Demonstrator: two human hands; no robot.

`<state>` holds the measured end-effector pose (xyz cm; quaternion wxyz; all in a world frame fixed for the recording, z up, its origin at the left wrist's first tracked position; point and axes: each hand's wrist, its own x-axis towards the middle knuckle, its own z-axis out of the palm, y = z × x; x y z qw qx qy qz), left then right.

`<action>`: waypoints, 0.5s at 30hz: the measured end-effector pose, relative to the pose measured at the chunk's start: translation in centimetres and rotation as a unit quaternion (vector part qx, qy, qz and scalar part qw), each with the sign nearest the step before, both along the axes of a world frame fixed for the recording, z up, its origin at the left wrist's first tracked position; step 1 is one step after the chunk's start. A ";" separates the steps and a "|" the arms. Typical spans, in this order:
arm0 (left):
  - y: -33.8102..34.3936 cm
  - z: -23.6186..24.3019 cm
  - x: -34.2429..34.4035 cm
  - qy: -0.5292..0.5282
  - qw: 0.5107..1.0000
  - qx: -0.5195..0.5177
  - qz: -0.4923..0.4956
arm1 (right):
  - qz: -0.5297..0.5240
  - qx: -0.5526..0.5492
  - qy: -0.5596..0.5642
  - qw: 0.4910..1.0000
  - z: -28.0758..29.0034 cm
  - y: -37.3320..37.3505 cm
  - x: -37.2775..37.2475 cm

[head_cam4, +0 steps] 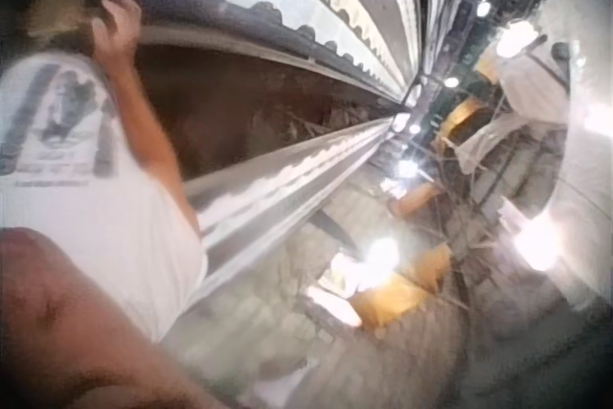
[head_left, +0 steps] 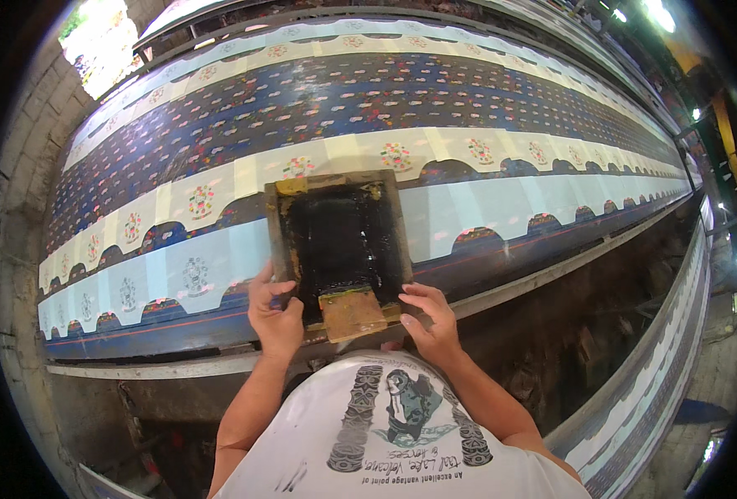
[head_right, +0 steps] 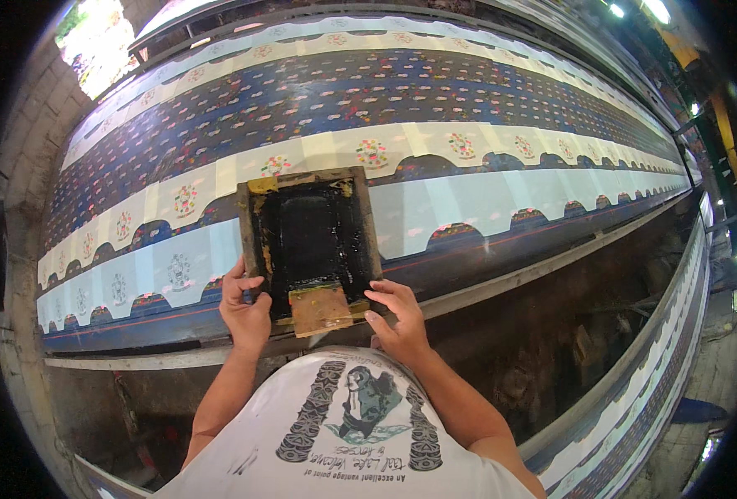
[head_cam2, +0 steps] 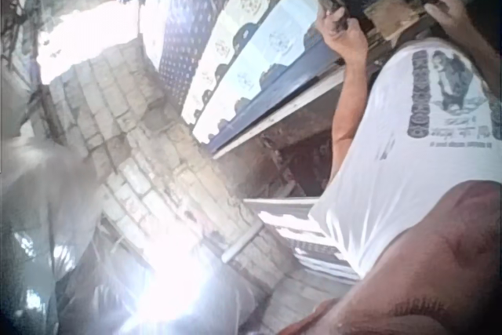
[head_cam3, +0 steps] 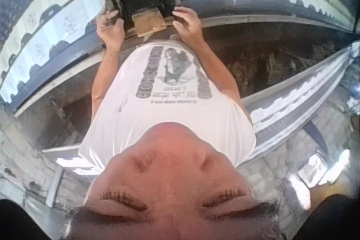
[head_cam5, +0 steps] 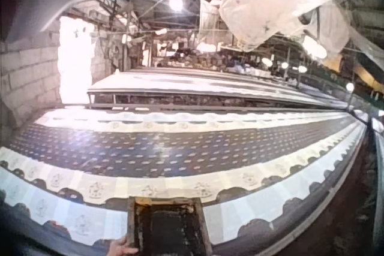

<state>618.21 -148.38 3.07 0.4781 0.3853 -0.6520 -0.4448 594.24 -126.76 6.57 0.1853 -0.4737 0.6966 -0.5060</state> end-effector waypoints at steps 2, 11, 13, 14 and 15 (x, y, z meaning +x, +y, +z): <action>1.5 -0.4 -3.6 -0.003 1.000 -0.024 0.004 | 0.001 -0.012 0.037 0.999 0.0 1.5 -3.2; 7.1 -2.5 -15.6 0.011 1.000 -0.025 0.012 | 0.008 0.008 0.107 0.994 -0.2 6.9 -14.4; 7.6 -2.9 -16.6 0.022 1.000 0.008 0.010 | 0.009 0.013 0.173 0.985 0.2 7.0 -15.2; 7.7 -3.3 -16.7 0.020 1.000 0.017 0.013 | 0.032 0.001 0.232 0.972 0.6 6.8 -15.4; 7.9 -2.9 -17.2 0.020 0.999 0.027 0.009 | 0.059 -0.004 0.238 0.970 0.9 6.5 -15.6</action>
